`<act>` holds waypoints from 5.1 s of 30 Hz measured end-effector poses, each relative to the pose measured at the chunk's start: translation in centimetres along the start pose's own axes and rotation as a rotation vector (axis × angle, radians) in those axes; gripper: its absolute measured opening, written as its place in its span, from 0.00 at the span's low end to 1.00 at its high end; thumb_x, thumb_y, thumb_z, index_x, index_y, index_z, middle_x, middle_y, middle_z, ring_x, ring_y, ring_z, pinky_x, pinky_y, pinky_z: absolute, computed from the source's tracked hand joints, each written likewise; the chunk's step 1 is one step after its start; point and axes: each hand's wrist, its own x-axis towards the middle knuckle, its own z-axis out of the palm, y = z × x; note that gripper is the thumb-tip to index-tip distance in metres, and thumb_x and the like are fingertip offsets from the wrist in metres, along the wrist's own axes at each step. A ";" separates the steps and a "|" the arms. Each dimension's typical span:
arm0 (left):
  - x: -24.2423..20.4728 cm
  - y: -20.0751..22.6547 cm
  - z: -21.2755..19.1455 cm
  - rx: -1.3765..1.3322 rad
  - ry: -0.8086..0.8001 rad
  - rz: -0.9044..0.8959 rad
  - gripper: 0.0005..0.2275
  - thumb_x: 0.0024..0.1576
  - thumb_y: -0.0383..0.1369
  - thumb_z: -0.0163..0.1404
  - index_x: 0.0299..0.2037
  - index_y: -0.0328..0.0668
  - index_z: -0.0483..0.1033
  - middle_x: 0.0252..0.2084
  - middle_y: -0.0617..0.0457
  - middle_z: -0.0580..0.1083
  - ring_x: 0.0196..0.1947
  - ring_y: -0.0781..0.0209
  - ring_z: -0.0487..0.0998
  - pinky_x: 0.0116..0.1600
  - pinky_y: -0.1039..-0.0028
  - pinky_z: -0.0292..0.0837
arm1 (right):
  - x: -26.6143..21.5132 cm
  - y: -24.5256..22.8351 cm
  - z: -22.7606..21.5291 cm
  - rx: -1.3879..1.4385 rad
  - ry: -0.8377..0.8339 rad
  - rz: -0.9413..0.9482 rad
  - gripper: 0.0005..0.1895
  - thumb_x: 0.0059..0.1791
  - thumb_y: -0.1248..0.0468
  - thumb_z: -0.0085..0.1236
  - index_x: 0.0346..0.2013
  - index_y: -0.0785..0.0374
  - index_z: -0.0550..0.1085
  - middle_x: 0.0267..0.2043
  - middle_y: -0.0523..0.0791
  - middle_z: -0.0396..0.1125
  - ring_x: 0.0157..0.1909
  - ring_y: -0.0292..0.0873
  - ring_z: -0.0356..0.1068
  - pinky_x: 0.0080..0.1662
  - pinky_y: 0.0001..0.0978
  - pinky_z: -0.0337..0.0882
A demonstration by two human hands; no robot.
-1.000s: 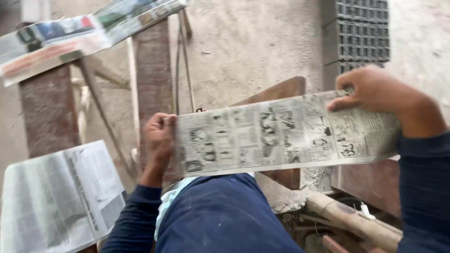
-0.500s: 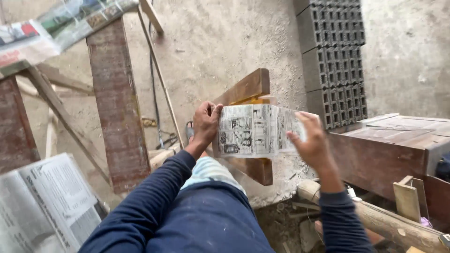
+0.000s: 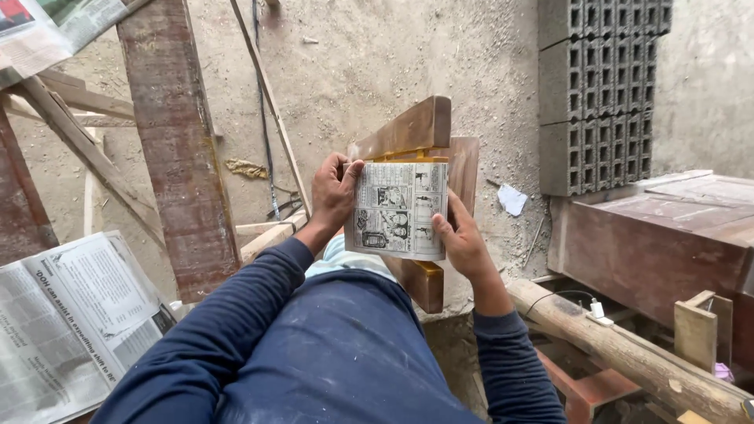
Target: Wrapping long wooden furniture components in newspaper for protection.
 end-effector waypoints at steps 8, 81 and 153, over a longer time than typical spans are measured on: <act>0.8 -0.6 -0.1 0.022 -0.005 0.001 0.16 0.64 0.41 0.56 0.31 0.38 0.69 0.22 0.60 0.65 0.23 0.73 0.62 0.27 0.76 0.59 | 1.3 -0.5 -1.3 0.098 -0.019 0.078 0.34 0.56 0.57 0.55 0.72 0.70 0.59 0.58 0.50 0.70 0.59 0.40 0.70 0.59 0.32 0.71; -30.4 -16.2 -28.6 -0.760 0.970 -0.454 0.12 0.54 0.26 0.53 0.46 0.25 0.78 0.42 0.47 0.81 0.37 0.62 0.80 0.44 0.71 0.76 | 25.8 -0.8 22.8 -1.194 -0.803 -0.154 0.42 0.48 0.46 0.60 0.72 0.58 0.58 0.71 0.56 0.57 0.71 0.57 0.60 0.64 0.47 0.64; -16.4 -9.5 -13.2 -0.592 1.970 -0.163 0.07 0.60 0.31 0.56 0.39 0.32 0.79 0.34 0.59 0.77 0.32 0.75 0.73 0.38 0.81 0.69 | 53.0 -11.1 37.6 -0.432 -0.897 -0.643 0.13 0.53 0.62 0.66 0.50 0.65 0.78 0.37 0.44 0.73 0.34 0.36 0.71 0.39 0.28 0.76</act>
